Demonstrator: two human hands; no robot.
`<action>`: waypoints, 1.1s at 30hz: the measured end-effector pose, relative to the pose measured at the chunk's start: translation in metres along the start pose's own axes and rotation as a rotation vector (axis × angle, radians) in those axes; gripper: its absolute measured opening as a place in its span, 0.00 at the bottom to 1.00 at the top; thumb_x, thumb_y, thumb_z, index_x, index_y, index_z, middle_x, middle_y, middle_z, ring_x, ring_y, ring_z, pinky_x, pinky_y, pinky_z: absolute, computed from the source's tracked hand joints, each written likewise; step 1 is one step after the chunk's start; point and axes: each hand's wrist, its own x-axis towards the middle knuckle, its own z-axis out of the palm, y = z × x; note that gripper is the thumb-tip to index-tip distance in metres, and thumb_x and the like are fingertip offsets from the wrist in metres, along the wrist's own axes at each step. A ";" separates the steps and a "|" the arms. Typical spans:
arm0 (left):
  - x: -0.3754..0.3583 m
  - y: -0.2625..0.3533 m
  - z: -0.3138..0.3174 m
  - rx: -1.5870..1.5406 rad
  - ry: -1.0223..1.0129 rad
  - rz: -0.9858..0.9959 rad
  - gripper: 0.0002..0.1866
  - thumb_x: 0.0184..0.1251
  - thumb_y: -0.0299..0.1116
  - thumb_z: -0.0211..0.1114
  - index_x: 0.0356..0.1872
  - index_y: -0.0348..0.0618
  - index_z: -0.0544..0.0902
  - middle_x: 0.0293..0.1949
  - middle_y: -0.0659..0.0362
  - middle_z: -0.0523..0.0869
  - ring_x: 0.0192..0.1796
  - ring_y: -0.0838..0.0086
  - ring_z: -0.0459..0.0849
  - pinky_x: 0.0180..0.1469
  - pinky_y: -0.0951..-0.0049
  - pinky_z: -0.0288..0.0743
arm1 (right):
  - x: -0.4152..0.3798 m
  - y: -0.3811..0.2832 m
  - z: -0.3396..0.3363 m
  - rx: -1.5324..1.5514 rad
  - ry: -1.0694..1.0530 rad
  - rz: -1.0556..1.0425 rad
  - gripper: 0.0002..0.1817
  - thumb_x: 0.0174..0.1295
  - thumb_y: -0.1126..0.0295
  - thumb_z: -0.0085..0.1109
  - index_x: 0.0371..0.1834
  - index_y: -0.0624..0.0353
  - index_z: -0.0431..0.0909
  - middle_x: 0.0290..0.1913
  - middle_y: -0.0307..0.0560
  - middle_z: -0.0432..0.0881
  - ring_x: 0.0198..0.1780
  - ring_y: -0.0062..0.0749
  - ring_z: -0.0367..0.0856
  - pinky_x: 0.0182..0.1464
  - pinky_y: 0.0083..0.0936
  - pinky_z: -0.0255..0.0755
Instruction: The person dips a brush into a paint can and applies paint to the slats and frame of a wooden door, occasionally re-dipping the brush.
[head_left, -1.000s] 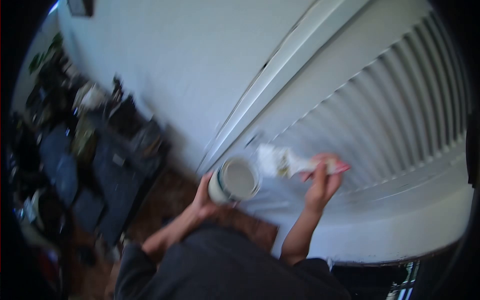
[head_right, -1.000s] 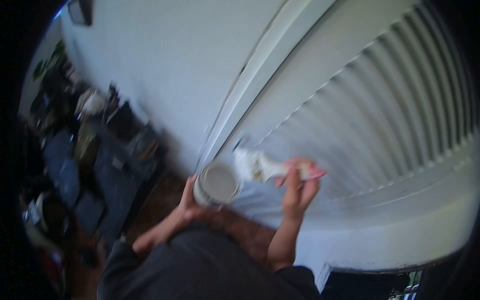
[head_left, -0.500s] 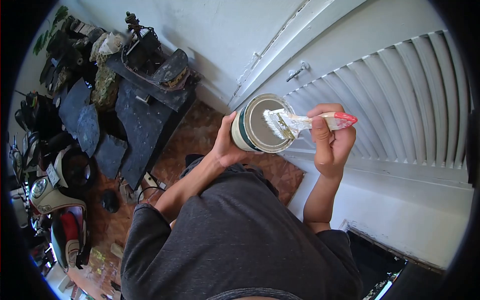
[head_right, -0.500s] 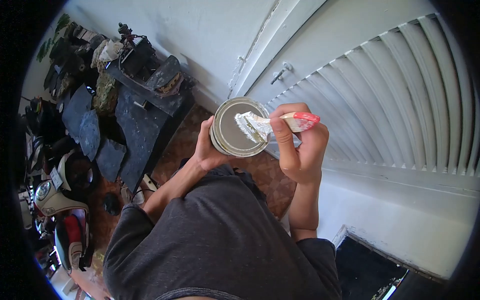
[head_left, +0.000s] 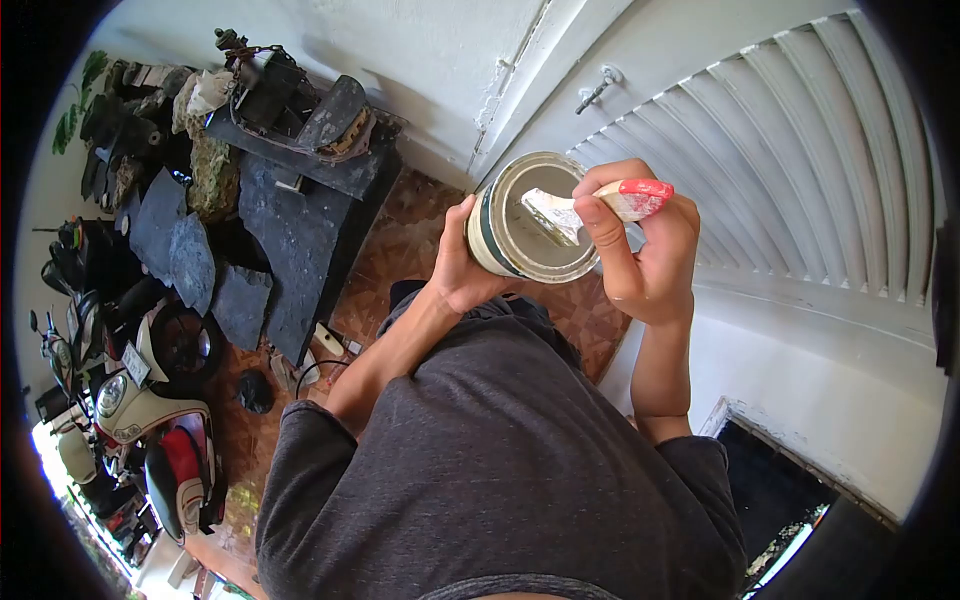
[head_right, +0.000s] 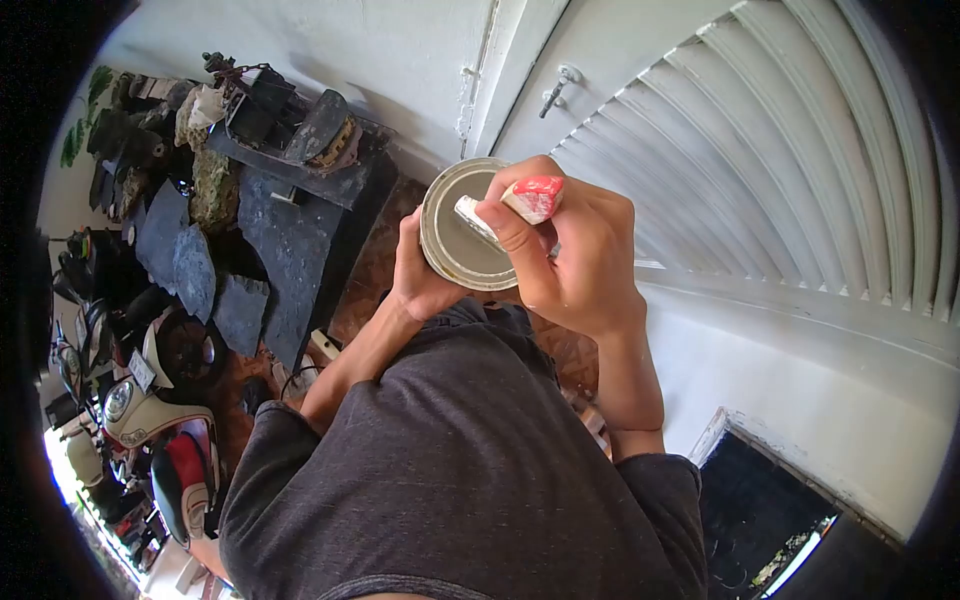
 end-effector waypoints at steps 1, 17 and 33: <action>0.001 0.000 0.000 0.002 0.001 -0.002 0.41 0.76 0.70 0.47 0.77 0.52 0.71 0.75 0.51 0.73 0.75 0.51 0.72 0.74 0.33 0.63 | 0.001 0.001 0.000 0.003 0.002 0.000 0.07 0.70 0.74 0.67 0.32 0.62 0.82 0.34 0.42 0.87 0.22 0.25 0.78 0.27 0.22 0.69; 0.004 0.000 0.002 -0.021 -0.009 -0.045 0.38 0.77 0.66 0.49 0.77 0.54 0.71 0.76 0.53 0.73 0.76 0.52 0.72 0.74 0.30 0.62 | -0.012 0.019 -0.010 0.227 0.162 0.160 0.08 0.75 0.72 0.61 0.38 0.66 0.82 0.36 0.37 0.84 0.28 0.11 0.67 0.29 0.15 0.58; 0.007 0.001 0.007 -0.005 0.054 -0.066 0.38 0.77 0.69 0.48 0.77 0.56 0.71 0.76 0.53 0.72 0.73 0.50 0.74 0.65 0.33 0.72 | -0.043 0.064 -0.022 0.996 0.814 0.737 0.12 0.77 0.61 0.61 0.42 0.59 0.81 0.22 0.30 0.70 0.20 0.14 0.60 0.25 0.18 0.54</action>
